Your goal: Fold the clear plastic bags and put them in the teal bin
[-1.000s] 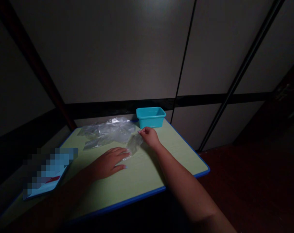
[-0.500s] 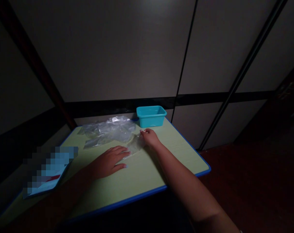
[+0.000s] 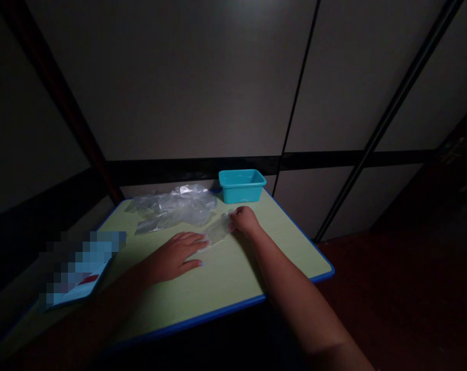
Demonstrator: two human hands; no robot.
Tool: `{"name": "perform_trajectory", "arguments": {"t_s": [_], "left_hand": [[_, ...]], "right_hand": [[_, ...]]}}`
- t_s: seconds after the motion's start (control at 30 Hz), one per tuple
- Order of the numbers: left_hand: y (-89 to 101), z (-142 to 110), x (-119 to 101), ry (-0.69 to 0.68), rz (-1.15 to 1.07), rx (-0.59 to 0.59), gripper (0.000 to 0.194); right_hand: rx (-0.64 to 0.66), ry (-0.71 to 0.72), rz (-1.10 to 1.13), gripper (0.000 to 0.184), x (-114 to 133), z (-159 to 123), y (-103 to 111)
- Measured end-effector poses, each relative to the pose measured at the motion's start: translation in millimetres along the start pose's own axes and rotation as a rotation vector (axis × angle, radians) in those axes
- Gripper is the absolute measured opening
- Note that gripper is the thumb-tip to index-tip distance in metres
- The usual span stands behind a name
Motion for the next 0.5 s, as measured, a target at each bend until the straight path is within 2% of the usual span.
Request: {"name": "perform_trajectory", "arguments": {"t_s": [0.3, 0.5], "left_hand": [[-3.7, -0.3, 0.7, 0.011, 0.017, 0.023, 0.051], [-6.1, -1.2, 1.3, 0.036, 0.015, 0.021, 0.052]], "right_hand": [[0.066, 0.130, 0.027, 0.023, 9.5, -0.7, -5.0], [0.105, 0.213, 0.127, 0.027, 13.5, -2.2, -10.0]]}}
Point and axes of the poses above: each hand's wrist, its own z-axis towards the middle knuckle, its own y-axis out of the back of the hand, x = y × z, the point moved 5 cm from there along z, towards the middle knuckle, and after that the axes turned 15 degrees about z, right-handed, at the moved point
